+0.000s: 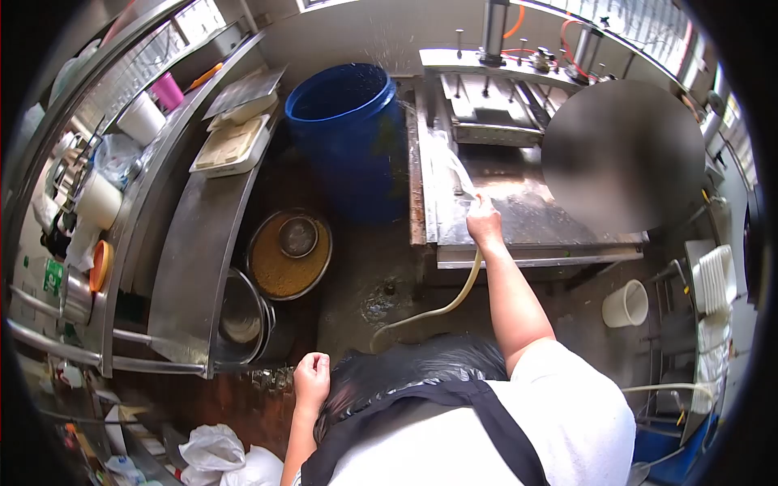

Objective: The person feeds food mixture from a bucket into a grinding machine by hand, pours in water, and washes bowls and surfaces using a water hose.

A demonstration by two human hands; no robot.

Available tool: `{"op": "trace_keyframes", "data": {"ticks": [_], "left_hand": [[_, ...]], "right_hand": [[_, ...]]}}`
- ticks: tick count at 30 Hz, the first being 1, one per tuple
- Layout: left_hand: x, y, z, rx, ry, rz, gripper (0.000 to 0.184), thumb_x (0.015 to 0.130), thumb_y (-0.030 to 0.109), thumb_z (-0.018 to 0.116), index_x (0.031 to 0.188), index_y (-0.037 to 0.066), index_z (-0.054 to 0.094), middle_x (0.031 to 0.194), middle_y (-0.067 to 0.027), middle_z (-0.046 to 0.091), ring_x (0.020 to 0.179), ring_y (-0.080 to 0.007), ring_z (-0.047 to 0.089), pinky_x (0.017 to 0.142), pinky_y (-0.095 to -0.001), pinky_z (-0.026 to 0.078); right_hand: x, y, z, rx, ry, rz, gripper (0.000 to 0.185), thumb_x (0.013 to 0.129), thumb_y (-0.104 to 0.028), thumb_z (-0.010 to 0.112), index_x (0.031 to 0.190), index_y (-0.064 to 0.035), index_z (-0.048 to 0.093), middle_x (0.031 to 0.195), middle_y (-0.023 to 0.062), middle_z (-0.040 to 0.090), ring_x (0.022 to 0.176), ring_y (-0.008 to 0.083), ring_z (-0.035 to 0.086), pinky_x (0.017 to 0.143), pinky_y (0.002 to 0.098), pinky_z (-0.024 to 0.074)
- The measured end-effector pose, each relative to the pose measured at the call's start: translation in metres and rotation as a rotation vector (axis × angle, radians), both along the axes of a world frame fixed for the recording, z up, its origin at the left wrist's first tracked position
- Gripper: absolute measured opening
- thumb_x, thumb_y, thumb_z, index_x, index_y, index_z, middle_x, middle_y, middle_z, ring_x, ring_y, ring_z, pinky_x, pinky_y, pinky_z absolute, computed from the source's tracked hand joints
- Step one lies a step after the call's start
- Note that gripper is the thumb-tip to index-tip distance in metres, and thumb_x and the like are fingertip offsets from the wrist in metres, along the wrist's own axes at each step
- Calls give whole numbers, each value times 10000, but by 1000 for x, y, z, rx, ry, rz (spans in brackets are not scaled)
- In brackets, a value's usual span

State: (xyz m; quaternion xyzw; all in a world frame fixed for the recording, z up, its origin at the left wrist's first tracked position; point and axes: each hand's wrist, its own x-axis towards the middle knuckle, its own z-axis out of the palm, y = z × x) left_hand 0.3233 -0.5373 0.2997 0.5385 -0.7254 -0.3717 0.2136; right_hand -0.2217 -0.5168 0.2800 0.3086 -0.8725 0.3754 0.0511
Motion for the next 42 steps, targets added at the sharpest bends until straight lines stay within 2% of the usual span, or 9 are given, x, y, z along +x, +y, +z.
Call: {"op": "trace_keyframes", "data": {"ticks": [15, 18, 23, 27, 30, 34, 35, 37, 42], "left_hand": [[68, 35, -49, 95, 98, -172, 208, 1001, 201, 679, 944, 4, 710, 839, -142, 722, 765, -252, 690, 739, -381, 551], [67, 50, -56, 134, 89, -233, 207, 998, 202, 683, 947, 4, 712, 837, -137, 721, 762, -240, 686, 738, -374, 550], [51, 60, -56, 116, 77, -364, 218, 991, 211, 690, 962, -4, 719, 873, -159, 731, 801, -281, 704, 765, -390, 556], [25, 69, -27, 13, 52, -465, 225, 993, 210, 684, 960, -10, 717, 884, -164, 728, 812, -290, 705, 771, -394, 556], [-1, 83, -4, -49, 49, -538, 227, 996, 215, 679, 963, -7, 717, 881, -164, 727, 814, -300, 705, 772, -398, 556], [-42, 115, 3, -96, 9, -601, 231, 1001, 225, 674, 969, -1, 717, 889, -167, 724, 833, -317, 703, 777, -409, 555], [-55, 126, 5, -98, 2, -618, 231, 1001, 225, 674, 969, -1, 717, 889, -167, 724, 833, -317, 703, 777, -409, 555], [-78, 153, 9, -103, 21, -678, 223, 999, 221, 679, 975, 3, 718, 902, -177, 722, 852, -330, 703, 783, -417, 554], [-131, 216, 22, -107, -58, -795, 213, 994, 216, 685, 986, 6, 720, 917, -187, 721, 871, -352, 703, 793, -430, 553]], "right_hand": [[31, 158, 86, -73, 62, -359, 361, 1031, -259, 508, 1315, -72, 631, 1082, 297, 725, 1047, 499, 684, 931, 563, 555], [33, 191, 82, -107, 147, -422, 295, 1040, -260, 498, 1258, -116, 635, 997, 241, 750, 861, 447, 741, 707, 511, 625], [51, 227, 86, -158, 109, -478, 247, 1038, -233, 503, 1222, -123, 625, 936, 236, 741, 803, 437, 743, 596, 489, 620], [68, 250, 94, -204, 95, -448, 236, 1026, -214, 516, 1213, -98, 603, 1023, 291, 721, 998, 517, 676, 861, 592, 547], [70, 271, 97, -189, 27, -426, 240, 1019, -212, 531, 1221, -103, 604, 1018, 288, 721, 996, 517, 675, 857, 589, 549], [57, 317, 96, -131, -31, -393, 216, 1016, -193, 498, 1187, -100, 594, 1003, 306, 720, 901, 525, 694, 799, 590, 582], [56, 334, 95, -112, -289, -412, 274, 1045, -274, 461, 1218, -132, 620, 953, 272, 732, 714, 463, 723, 605, 545, 594], [67, 366, 112, 64, -474, -295, 312, 1040, -278, 424, 1227, -123, 620, 938, 257, 732, 588, 402, 700, 515, 500, 574], [47, 456, 69, 74, -547, -259, 346, 1036, -285, 449, 1291, -139, 631, 949, 238, 735, 553, 364, 678, 521, 475, 575]]}}
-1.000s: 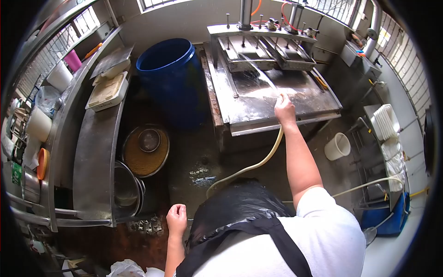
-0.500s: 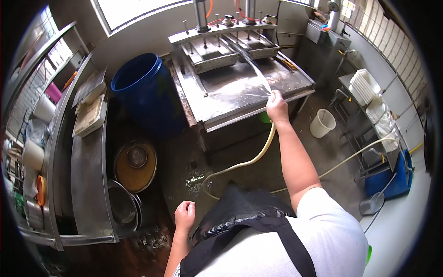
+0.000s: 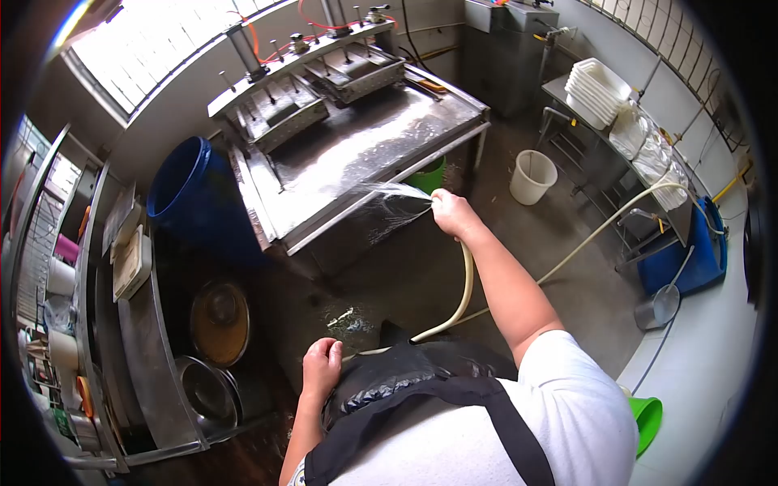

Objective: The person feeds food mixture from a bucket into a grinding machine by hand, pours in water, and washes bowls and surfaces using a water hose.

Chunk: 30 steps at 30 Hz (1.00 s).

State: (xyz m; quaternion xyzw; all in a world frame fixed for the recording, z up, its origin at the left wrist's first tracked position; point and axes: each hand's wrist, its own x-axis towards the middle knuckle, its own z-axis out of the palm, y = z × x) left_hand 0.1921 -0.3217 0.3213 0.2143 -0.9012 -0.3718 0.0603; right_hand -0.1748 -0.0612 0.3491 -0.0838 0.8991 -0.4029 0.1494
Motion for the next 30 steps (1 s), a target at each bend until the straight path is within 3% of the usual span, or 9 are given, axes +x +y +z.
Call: {"op": "trace_keyframes", "data": {"ticks": [5, 6, 10, 11, 19, 23, 28, 30], "left_hand": [[-40, 44, -2, -46, 2, -18, 215, 994, 211, 684, 992, -2, 716, 932, -194, 724, 874, -362, 703, 791, -440, 554], [-51, 53, -2, -43, 6, -29, 215, 994, 211, 684, 992, -2, 716, 932, -194, 724, 874, -362, 703, 791, -440, 554], [-78, 82, -10, -17, 0, -56, 220, 993, 211, 684, 994, -6, 715, 915, -196, 720, 865, -360, 701, 786, -439, 553], [-86, 88, -12, -13, -8, -81, 222, 992, 213, 685, 995, -7, 715, 908, -197, 718, 860, -358, 701, 784, -437, 553], [-158, 119, -1, 14, -71, -188, 222, 982, 214, 683, 996, -5, 721, 901, -203, 711, 855, -364, 697, 786, -436, 551], [-208, 122, -7, 30, -69, -257, 227, 979, 221, 685, 1007, -1, 723, 916, -204, 715, 874, -367, 701, 795, -440, 552], [-289, 129, -40, 71, -65, -377, 280, 978, 259, 690, 1053, -9, 724, 992, -207, 729, 954, -371, 702, 867, -449, 554], [-329, 139, -52, 71, -39, -465, 298, 976, 268, 694, 1065, -15, 726, 1017, -209, 731, 986, -372, 701, 891, -450, 553]], "right_hand": [[-33, 102, -39, -184, 86, -332, 286, 1042, -259, 510, 1267, -128, 626, 801, 165, 705, 501, 287, 657, 468, 411, 570], [-38, 118, -44, -235, 86, -368, 257, 1048, -240, 523, 1254, -130, 627, 722, 107, 650, 449, 224, 608, 411, 383, 531], [-64, 164, -60, -353, 54, -565, 208, 1064, -217, 519, 1219, -127, 625, 664, 32, 562, 407, 155, 512, 343, 361, 446], [-72, 175, -61, -375, 10, -609, 223, 1038, -222, 537, 1218, -129, 631, 704, 88, 640, 440, 218, 590, 373, 396, 497], [-120, 208, -60, -453, -83, -695, 187, 1050, -225, 539, 1186, -114, 606, 674, 69, 585, 429, 188, 537, 359, 382, 452], [-143, 208, -40, -358, -16, -685, 193, 1049, -229, 544, 1194, -125, 617, 684, 77, 599, 447, 198, 564, 392, 400, 497], [-178, 197, -52, -191, -147, -607, 224, 1034, -281, 571, 1226, -189, 641, 813, 109, 681, 531, 224, 632, 451, 420, 557], [-184, 191, -48, -183, -158, -544, 242, 1033, -282, 552, 1231, -177, 643, 791, 106, 685, 527, 215, 636, 454, 404, 566]]}}
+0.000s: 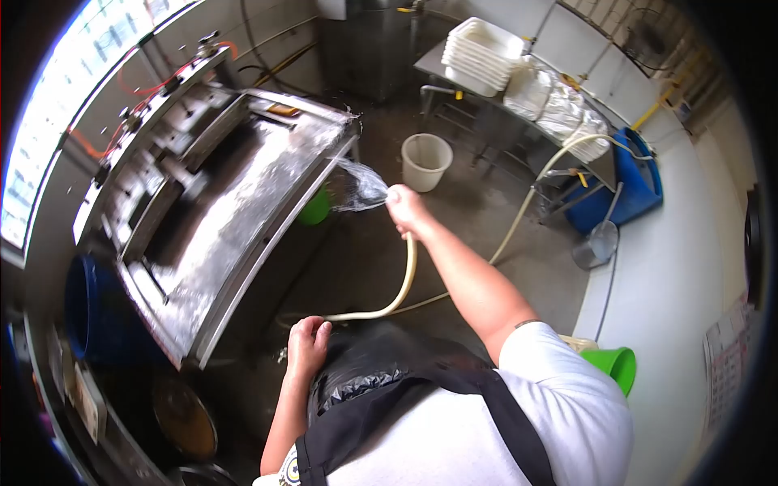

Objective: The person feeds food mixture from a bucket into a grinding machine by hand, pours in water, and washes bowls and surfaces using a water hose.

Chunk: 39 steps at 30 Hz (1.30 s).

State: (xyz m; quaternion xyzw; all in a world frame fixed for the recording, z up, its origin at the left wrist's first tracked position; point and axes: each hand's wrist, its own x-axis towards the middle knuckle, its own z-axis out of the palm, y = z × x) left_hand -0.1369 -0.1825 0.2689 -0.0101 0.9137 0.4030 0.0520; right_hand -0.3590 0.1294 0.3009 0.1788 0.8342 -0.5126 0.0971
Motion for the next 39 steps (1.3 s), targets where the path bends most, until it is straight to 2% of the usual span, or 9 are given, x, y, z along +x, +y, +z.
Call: {"op": "trace_keyframes", "data": {"ticks": [3, 8, 12, 16, 22, 26, 30, 34, 39], "left_hand": [[-60, 20, 2, 120, -88, -157, 364, 968, 283, 707, 1158, -26, 720, 1094, -224, 733, 1066, -355, 703, 940, -435, 546], [-132, 44, -1, 303, -389, -386, 553, 1087, 455, 526, 1426, 25, 598, 1305, -177, 702, 1221, -265, 660, 1055, -372, 498], [-161, 48, -9, 371, -451, -484, 516, 1085, 512, 531, 1238, 35, 659, 934, -41, 662, 878, -157, 605, 823, -332, 512], [-173, 48, 11, 211, -408, -445, 444, 1074, 476, 568, 1118, 48, 678, 853, -6, 629, 808, -128, 584, 721, -328, 503], [-168, 45, 6, 207, -318, -81, 452, 1065, 441, 581, 900, 26, 648, 697, -41, 573, 671, -149, 555, 621, -367, 462], [-146, 31, -7, 162, -159, 252, 485, 1080, 443, 568, 880, 7, 630, 692, -71, 581, 686, -177, 572, 644, -394, 480], [-132, -2, -29, 354, -117, 453, 524, 1106, 470, 517, 772, 70, 565, 671, 46, 495, 622, -74, 448, 558, -287, 369], [-148, 12, -6, 133, -83, 455, 587, 1106, 432, 456, 689, 33, 562, 591, -37, 522, 557, -164, 510, 540, -371, 404], [-191, 59, 50, 348, -136, 420, 575, 1109, 481, 471, 696, 86, 541, 589, 6, 491, 519, -115, 470, 506, -310, 384]], "right_hand": [[-13, -14, 6, -80, 56, 16, 136, 1064, -262, 521, 1109, -155, 593, 654, 22, 513, 429, 142, 474, 372, 360, 447], [-57, -33, -6, -316, 38, -163, 143, 1094, -280, 479, 1123, -158, 549, 666, 9, 475, 434, 142, 446, 369, 362, 416], [-93, -45, -6, -414, 5, -192, 176, 1087, -272, 482, 1129, -129, 576, 652, 29, 503, 425, 165, 491, 361, 371, 439], [-117, -59, -7, -532, -36, -173, 179, 1081, -273, 488, 1138, -124, 571, 654, 35, 497, 424, 176, 475, 373, 383, 445], [-150, -56, -42, -671, -94, 357, 271, 1108, -383, 487, 1189, -126, 520, 807, 44, 580, 570, 147, 572, 502, 347, 542], [-149, -25, -39, -511, -238, 437, 571, 1097, -378, 526, 1578, -107, 380, 882, 32, 605, 611, 104, 563, 525, 296, 532], [-127, 25, -103, -375, -285, 379, 190, 1066, -280, 520, 1076, -121, 624, 839, 3, 599, 615, 106, 550, 515, 297, 506], [-93, 80, -144, -288, -383, 328, 158, 1024, -216, 515, 1013, -102, 623, 800, 20, 618, 586, 124, 580, 482, 308, 513], [-71, 125, -166, -192, -446, 396, 181, 1051, -258, 542, 1069, -98, 626, 832, 7, 619, 599, 107, 569, 520, 290, 525]]}}
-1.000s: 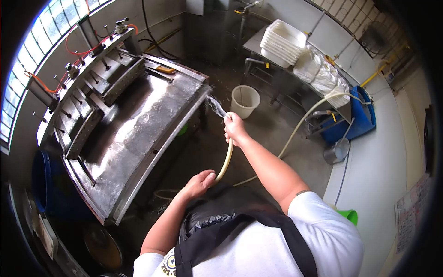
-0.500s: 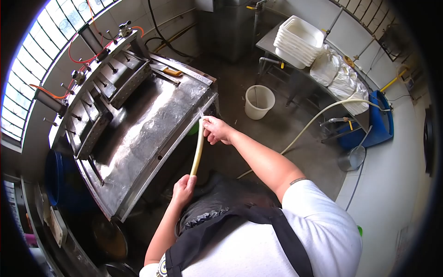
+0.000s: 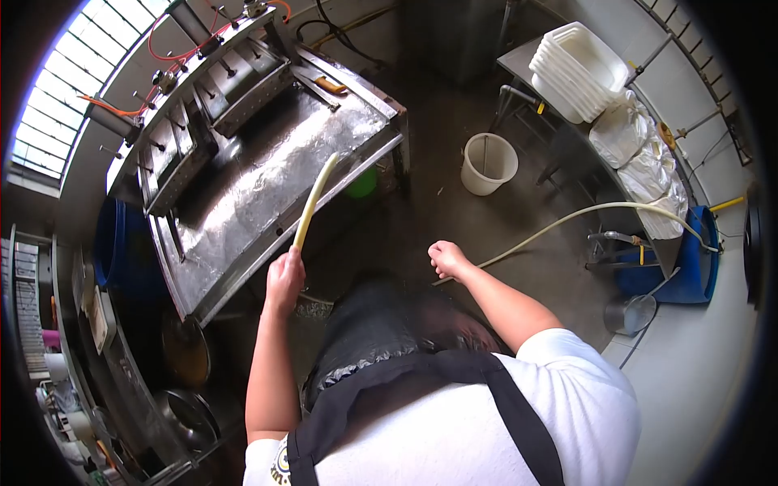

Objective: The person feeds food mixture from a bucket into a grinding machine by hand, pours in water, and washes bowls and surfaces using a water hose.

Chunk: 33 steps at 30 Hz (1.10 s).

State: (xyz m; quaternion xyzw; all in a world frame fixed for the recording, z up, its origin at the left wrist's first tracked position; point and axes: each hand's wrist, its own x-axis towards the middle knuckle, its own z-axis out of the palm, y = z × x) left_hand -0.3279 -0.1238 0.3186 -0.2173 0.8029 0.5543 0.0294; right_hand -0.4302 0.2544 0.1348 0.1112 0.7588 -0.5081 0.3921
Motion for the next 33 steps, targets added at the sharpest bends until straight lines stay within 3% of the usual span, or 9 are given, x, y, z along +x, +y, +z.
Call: {"op": "trace_keyframes", "data": {"ticks": [5, 8, 12, 14, 18, 22, 24, 29, 33], "left_hand": [[-3, 35, 47, 194, -32, -52, 563, 1113, 496, 475, 708, 107, 526, 599, 33, 472, 527, -83, 441, 503, -269, 360], [10, 47, 53, 74, -64, -168, 563, 1111, 490, 481, 729, 83, 548, 625, 38, 480, 574, -86, 442, 533, -293, 379], [29, 59, 44, -135, -287, -329, 597, 1082, 512, 534, 816, -15, 622, 679, -4, 538, 666, -131, 482, 610, -374, 436], [42, 77, 55, -97, -321, -422, 589, 1070, 544, 548, 790, 31, 624, 671, 67, 491, 639, -77, 436, 564, -321, 396], [61, 86, 87, -86, -411, -647, 645, 1036, 596, 572, 863, -17, 677, 669, -4, 545, 668, -113, 484, 605, -352, 441], [75, 66, 99, -114, -369, -677, 663, 1036, 611, 540, 1018, -17, 749, 721, -122, 643, 698, -210, 596, 671, -398, 495], [85, 59, 83, -102, -383, -415, 657, 1035, 604, 538, 1049, -16, 755, 736, -112, 657, 718, -201, 603, 689, -394, 502], [115, 35, 62, 6, -349, -411, 634, 1033, 594, 555, 1042, -6, 762, 723, -39, 629, 708, -141, 557, 651, -360, 472], [137, 22, 46, 139, -277, -284, 569, 1043, 572, 574, 825, 52, 654, 683, 71, 483, 660, -76, 412, 581, -309, 364]], "right_hand": [[-13, 14, -4, -86, 131, -2, 167, 1037, -231, 581, 1039, -80, 652, 870, 2, 637, 632, 98, 569, 557, 290, 504], [-32, 12, -24, -69, 507, 64, 340, 1006, -228, 679, 1286, -36, 671, 959, 11, 680, 886, 104, 629, 817, 303, 530], [-44, -3, 6, -348, 464, -45, 390, 986, -162, 673, 1349, -25, 641, 982, 7, 671, 927, 150, 665, 808, 314, 550], [-49, -7, 31, -565, 34, -176, 374, 1006, -138, 648, 1368, -52, 607, 1077, 24, 669, 1008, 159, 658, 917, 329, 547], [-54, -27, 25, -780, -202, -322, 211, 946, 31, 548, 1127, -59, 609, 972, 84, 669, 836, 215, 705, 728, 369, 622], [-58, -57, 52, -558, -158, -118, 229, 928, 53, 548, 1109, -77, 599, 914, 64, 657, 594, 99, 512, 496, 249, 443], [-55, -73, 83, -586, -205, -131, 164, 969, -32, 574, 1124, -79, 596, 892, 53, 668, 519, 77, 480, 405, 233, 355], [-48, -102, 101, -585, -54, 8, 149, 1058, -272, 612, 1046, -124, 609, 779, 19, 642, 471, 60, 440, 383, 227, 287], [-36, -112, 93, -524, 18, -11, 148, 1017, -247, 688, 996, -125, 606, 738, -2, 619, 462, 71, 434, 396, 236, 319]]}}
